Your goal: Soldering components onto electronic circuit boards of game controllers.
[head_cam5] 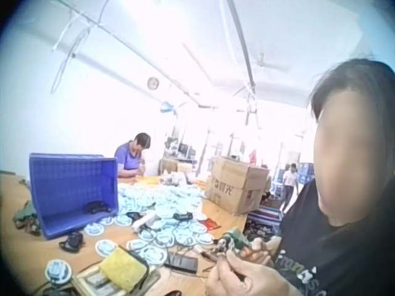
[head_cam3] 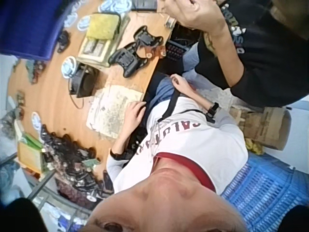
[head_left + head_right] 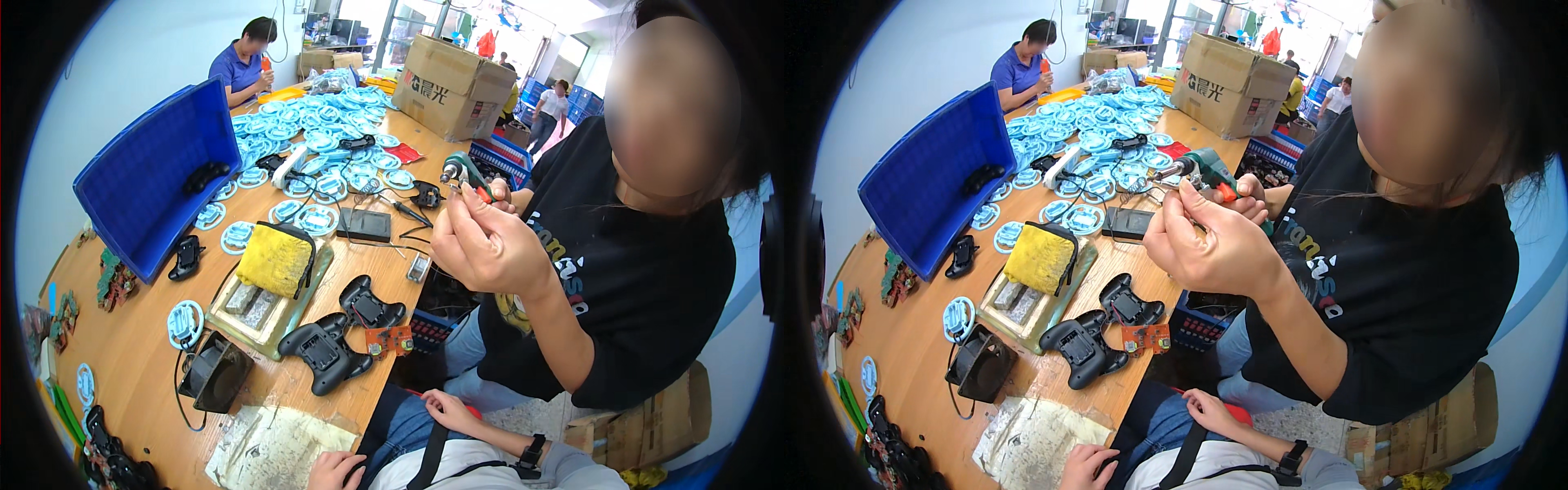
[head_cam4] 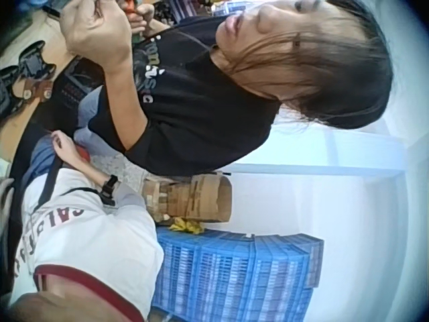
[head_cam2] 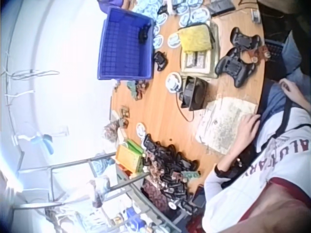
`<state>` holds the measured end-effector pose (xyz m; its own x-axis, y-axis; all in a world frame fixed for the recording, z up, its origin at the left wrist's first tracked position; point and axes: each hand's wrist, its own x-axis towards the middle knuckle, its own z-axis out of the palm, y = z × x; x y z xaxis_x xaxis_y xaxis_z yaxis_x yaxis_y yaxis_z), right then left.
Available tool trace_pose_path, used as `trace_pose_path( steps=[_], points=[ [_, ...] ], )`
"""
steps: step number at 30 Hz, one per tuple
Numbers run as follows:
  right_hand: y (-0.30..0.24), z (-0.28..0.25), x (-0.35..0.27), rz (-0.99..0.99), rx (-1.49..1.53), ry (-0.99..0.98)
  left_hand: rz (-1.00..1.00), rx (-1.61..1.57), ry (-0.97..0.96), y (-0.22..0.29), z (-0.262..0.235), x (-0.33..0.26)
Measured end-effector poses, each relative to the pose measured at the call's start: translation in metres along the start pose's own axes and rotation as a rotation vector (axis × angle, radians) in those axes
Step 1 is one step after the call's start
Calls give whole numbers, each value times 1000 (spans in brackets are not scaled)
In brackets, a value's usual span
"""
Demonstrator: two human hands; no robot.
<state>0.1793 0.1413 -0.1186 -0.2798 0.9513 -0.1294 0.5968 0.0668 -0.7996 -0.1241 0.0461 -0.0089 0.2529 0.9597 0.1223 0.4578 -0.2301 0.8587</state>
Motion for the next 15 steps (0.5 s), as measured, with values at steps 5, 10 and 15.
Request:
trace_pose_path(
  steps=[5, 10, 15],
  points=[
    [2, 1, 1, -3, -11, 0, 16, 7, 5, -2, 1, 0],
    [3, 2, 1, -3, -18, 4, 2, -9, 3, 1, 0, 0],
    [8, 3, 2, -4, -15, 1, 12, -4, 5, 1, 1, -2]
  ],
)
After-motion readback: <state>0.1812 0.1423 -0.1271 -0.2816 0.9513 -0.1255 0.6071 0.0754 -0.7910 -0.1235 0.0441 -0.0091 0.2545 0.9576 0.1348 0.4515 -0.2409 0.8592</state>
